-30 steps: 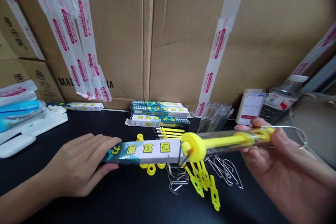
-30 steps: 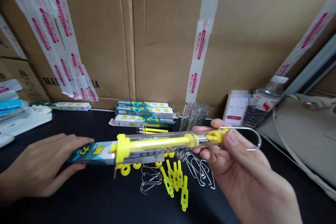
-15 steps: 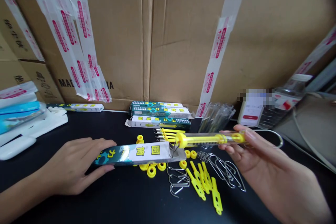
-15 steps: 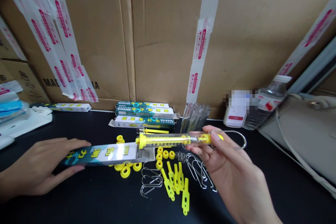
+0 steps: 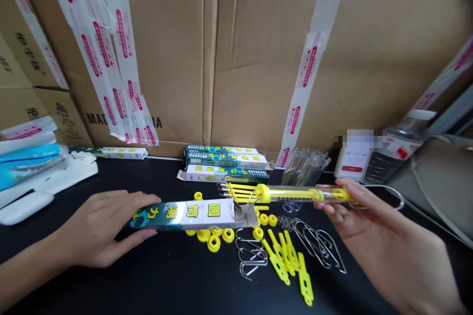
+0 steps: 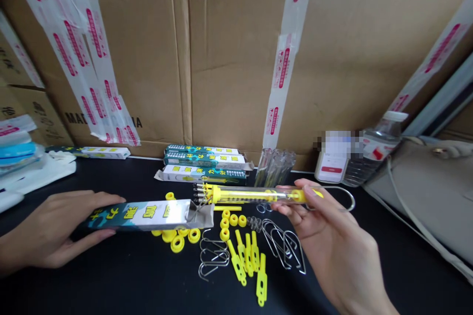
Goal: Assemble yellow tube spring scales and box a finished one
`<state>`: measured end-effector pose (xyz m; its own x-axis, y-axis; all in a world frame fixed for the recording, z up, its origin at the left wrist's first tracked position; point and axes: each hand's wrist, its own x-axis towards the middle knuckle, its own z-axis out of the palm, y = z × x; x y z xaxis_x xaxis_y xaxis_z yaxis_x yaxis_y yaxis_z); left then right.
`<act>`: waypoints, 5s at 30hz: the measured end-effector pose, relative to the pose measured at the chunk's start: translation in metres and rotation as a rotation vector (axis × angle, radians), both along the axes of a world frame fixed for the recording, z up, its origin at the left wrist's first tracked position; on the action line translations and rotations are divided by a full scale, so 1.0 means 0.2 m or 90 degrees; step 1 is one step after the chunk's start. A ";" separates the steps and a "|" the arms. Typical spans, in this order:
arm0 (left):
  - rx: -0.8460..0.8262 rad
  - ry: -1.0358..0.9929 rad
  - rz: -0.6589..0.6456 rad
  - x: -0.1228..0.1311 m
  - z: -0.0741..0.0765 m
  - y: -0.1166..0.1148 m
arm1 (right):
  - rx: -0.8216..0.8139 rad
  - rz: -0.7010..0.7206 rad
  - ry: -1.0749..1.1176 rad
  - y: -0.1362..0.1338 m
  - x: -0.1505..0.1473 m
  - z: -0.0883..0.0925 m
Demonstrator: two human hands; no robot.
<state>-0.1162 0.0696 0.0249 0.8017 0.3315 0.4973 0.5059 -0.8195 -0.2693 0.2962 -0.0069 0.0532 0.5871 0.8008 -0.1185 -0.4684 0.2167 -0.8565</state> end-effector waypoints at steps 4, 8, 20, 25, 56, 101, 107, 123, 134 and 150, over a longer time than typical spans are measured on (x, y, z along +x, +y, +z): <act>-0.003 -0.006 -0.014 0.01 0.01 0.00 | -0.002 -0.001 0.002 0.00 0.01 0.00; 0.014 0.010 -0.013 0.01 0.01 0.00 | 0.014 0.005 -0.003 0.00 0.01 -0.02; 0.022 0.020 -0.001 -0.02 -0.01 0.01 | 0.019 0.012 -0.001 0.03 0.03 -0.03; 0.013 0.007 0.013 -0.03 0.00 0.01 | 0.024 0.008 -0.013 0.03 0.05 -0.04; 0.059 0.029 -0.035 0.03 0.02 -0.01 | 0.150 0.079 -0.234 -0.02 0.00 -0.08; 0.097 -0.024 -0.014 0.06 -0.01 -0.03 | 0.126 0.246 -0.240 -0.05 -0.08 -0.16; -0.021 -0.132 0.027 0.14 -0.02 -0.10 | 0.063 0.370 -0.252 -0.06 -0.10 -0.24; -0.303 -0.428 0.102 0.23 -0.01 -0.16 | -0.020 0.348 -0.236 -0.10 -0.16 -0.21; -0.517 -0.588 0.204 0.27 0.08 -0.17 | 0.013 0.309 -0.239 -0.09 -0.11 -0.22; -0.975 -0.904 0.293 0.22 0.07 -0.05 | 0.054 0.402 -0.006 -0.09 -0.10 -0.19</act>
